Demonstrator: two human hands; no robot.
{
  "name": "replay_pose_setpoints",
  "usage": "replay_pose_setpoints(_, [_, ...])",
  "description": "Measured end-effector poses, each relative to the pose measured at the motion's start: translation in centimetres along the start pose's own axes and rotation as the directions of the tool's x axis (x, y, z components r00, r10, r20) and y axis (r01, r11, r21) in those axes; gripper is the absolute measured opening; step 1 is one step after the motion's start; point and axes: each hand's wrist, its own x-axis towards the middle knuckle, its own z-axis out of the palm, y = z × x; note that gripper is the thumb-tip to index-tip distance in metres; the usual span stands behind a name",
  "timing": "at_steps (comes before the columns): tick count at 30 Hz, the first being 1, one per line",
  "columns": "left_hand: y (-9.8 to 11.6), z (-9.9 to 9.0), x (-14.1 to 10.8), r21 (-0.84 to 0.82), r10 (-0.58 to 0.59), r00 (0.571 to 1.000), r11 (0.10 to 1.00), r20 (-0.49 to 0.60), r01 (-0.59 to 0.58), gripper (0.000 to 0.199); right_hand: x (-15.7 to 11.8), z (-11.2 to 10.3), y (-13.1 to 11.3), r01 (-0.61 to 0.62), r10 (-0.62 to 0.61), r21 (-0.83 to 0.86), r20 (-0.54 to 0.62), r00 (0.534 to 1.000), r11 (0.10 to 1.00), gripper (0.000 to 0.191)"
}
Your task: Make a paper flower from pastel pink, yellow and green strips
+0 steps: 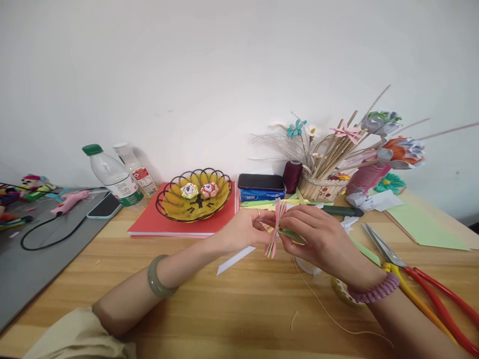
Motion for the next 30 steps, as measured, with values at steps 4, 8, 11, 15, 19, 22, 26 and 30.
replay_pose_setpoints(4, [0.2, 0.1, 0.0, 0.009, -0.044, 0.999, 0.999, -0.023, 0.044, 0.047, -0.1, -0.1, 0.1, 0.000, 0.001, 0.038, -0.020, 1.000, 0.999, 0.007])
replay_pose_setpoints(8, [0.5, 0.2, 0.0, 0.020, -0.050, 0.997, 0.999, -0.053, 0.051, 0.045, 0.0, -0.3, 0.0, -0.011, 0.013, 0.095, -0.020, 1.000, 0.995, 0.007])
replay_pose_setpoints(11, [0.5, 0.1, 0.0, -0.007, -0.049, 0.998, 0.999, -0.033, 0.049, 0.044, 0.1, -0.5, -0.1, -0.022, 0.023, 0.120, -0.010, 1.000, 0.993, 0.008])
replay_pose_setpoints(15, [0.4, 0.1, 0.1, -0.020, -0.050, 0.998, 0.999, -0.024, 0.049, 0.043, 0.0, -0.5, 0.0, -0.010, 0.009, 0.116, 0.008, 1.000, 0.993, 0.010])
replay_pose_setpoints(19, [0.3, 0.1, 0.1, 0.029, -0.047, 0.995, 0.998, -0.093, 0.049, 0.040, -0.1, -0.2, 0.0, -0.025, 0.025, 0.010, -0.004, 1.000, 1.000, 0.010])
replay_pose_setpoints(22, [0.2, 0.2, 0.1, 0.043, -0.038, 0.992, 0.998, -0.123, 0.044, 0.039, -0.1, 0.1, -0.1, -0.042, 0.039, -0.091, -0.028, 0.999, 0.995, 0.018])
replay_pose_setpoints(26, [-0.1, 0.2, 0.0, 0.078, -0.048, 0.992, 0.995, -0.121, 0.058, 0.042, -0.1, 0.4, -0.4, -0.034, 0.034, -0.170, -0.003, 0.999, 0.985, 0.016])
replay_pose_setpoints(30, [-0.4, 0.2, 0.0, 0.134, -0.036, 0.992, 0.990, -0.121, 0.052, 0.045, 0.1, 0.6, -0.6, -0.005, 0.010, -0.202, 0.025, 1.000, 0.979, 0.014])
